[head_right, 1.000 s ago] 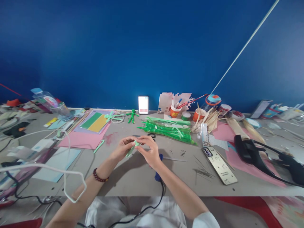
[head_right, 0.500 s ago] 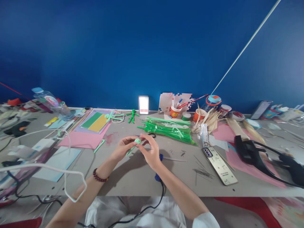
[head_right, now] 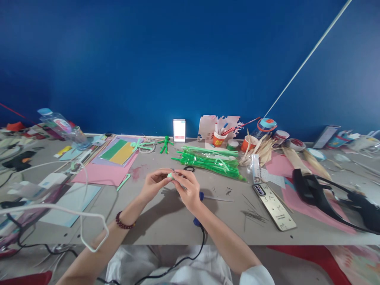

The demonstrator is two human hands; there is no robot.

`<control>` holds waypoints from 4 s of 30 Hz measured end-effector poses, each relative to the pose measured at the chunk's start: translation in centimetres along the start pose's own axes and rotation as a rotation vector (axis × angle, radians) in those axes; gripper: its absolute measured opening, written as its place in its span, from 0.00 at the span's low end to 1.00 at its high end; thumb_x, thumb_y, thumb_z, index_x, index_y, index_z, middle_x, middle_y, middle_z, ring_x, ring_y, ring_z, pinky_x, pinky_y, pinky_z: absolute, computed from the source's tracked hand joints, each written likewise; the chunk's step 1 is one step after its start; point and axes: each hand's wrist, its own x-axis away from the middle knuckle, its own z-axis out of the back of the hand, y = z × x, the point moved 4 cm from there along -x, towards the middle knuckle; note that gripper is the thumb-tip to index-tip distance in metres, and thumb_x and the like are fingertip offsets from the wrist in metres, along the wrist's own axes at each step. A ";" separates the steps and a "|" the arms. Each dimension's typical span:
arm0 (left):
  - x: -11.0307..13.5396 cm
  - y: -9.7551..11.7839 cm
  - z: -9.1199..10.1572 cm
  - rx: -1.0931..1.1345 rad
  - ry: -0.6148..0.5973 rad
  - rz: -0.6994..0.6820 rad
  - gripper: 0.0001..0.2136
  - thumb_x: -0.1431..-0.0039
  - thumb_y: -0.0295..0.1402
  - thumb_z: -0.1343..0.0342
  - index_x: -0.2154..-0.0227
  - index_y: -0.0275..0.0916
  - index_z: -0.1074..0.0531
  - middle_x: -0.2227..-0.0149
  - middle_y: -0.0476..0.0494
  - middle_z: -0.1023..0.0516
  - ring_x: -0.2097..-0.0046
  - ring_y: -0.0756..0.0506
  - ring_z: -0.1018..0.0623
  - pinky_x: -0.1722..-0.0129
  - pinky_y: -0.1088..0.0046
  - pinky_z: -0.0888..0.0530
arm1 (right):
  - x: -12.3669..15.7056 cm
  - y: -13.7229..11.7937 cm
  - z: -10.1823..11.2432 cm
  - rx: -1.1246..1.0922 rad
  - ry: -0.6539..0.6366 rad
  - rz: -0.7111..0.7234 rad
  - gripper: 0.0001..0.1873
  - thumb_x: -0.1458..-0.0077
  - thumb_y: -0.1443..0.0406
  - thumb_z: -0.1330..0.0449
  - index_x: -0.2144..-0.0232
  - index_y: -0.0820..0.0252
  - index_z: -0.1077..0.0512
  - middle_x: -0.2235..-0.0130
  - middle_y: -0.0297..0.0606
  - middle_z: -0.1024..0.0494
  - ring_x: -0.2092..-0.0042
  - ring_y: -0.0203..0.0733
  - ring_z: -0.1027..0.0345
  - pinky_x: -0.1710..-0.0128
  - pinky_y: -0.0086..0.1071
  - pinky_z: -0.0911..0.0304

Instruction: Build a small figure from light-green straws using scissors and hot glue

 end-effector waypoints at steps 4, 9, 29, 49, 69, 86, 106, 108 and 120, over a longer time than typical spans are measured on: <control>0.0 0.0 0.1 -0.032 0.019 -0.020 0.08 0.55 0.31 0.36 0.69 0.38 0.22 0.63 0.42 0.22 0.61 0.46 0.23 0.61 0.71 0.26 | -0.1 0.1 0.1 0.041 -0.020 0.033 0.17 0.47 0.72 0.41 0.57 0.49 0.26 0.57 0.41 0.26 0.58 0.42 0.31 0.64 0.35 0.31; 0.2 0.6 0.3 -0.127 0.022 -0.076 0.08 0.51 0.34 0.39 0.67 0.40 0.21 0.62 0.40 0.21 0.59 0.44 0.23 0.59 0.69 0.26 | 0.0 0.4 0.2 -0.001 -0.009 -0.028 0.17 0.47 0.72 0.41 0.57 0.49 0.25 0.60 0.39 0.27 0.60 0.40 0.30 0.64 0.33 0.31; 0.1 0.3 0.1 0.101 0.118 0.046 0.08 0.58 0.33 0.34 0.75 0.37 0.25 0.68 0.46 0.24 0.67 0.50 0.25 0.66 0.74 0.27 | 0.2 1.0 -0.3 -0.124 -0.035 -0.258 0.10 0.46 0.67 0.42 0.63 0.53 0.23 0.63 0.39 0.24 0.62 0.40 0.29 0.64 0.32 0.31; 0.5 0.4 -0.2 -0.043 0.108 -0.071 0.06 0.55 0.33 0.36 0.76 0.36 0.24 0.68 0.42 0.25 0.65 0.49 0.25 0.65 0.74 0.26 | -0.1 0.4 -0.2 -0.153 0.047 -0.272 0.04 0.48 0.68 0.40 0.72 0.57 0.24 0.67 0.39 0.24 0.65 0.40 0.29 0.64 0.35 0.32; 0.5 -0.1 -0.3 0.055 0.119 0.061 0.12 0.55 0.33 0.35 0.65 0.37 0.24 0.64 0.41 0.20 0.62 0.45 0.22 0.62 0.70 0.24 | -0.5 -0.2 0.0 -0.042 -0.047 -0.157 0.13 0.45 0.67 0.43 0.57 0.54 0.26 0.62 0.41 0.26 0.61 0.41 0.31 0.65 0.34 0.31; 0.5 0.5 -0.5 0.050 0.082 0.107 0.10 0.58 0.35 0.34 0.71 0.37 0.22 0.64 0.41 0.20 0.63 0.45 0.22 0.62 0.69 0.24 | -0.5 -0.3 0.4 0.030 -0.008 -0.032 0.12 0.47 0.70 0.41 0.59 0.55 0.27 0.64 0.40 0.25 0.64 0.40 0.30 0.65 0.35 0.32; 0.1 0.2 0.0 0.042 0.031 0.207 0.12 0.55 0.35 0.36 0.66 0.37 0.23 0.64 0.42 0.20 0.61 0.46 0.23 0.59 0.71 0.28 | -0.5 0.2 0.4 -0.028 -0.068 -0.182 0.14 0.46 0.67 0.42 0.56 0.52 0.27 0.63 0.38 0.30 0.64 0.39 0.33 0.66 0.33 0.33; 0.2 -0.1 0.1 0.053 0.009 0.235 0.12 0.53 0.36 0.37 0.64 0.37 0.23 0.62 0.42 0.20 0.60 0.45 0.23 0.57 0.71 0.29 | -0.5 0.3 0.4 -0.024 -0.065 -0.210 0.13 0.45 0.68 0.43 0.57 0.52 0.27 0.63 0.38 0.30 0.63 0.39 0.33 0.66 0.33 0.33; 0.1 0.1 -0.4 0.114 0.003 0.175 0.11 0.51 0.35 0.38 0.65 0.37 0.25 0.64 0.43 0.21 0.62 0.47 0.24 0.60 0.73 0.29 | -0.6 0.6 0.1 -0.057 -0.091 -0.239 0.12 0.45 0.67 0.44 0.57 0.54 0.30 0.59 0.40 0.30 0.60 0.40 0.33 0.66 0.33 0.32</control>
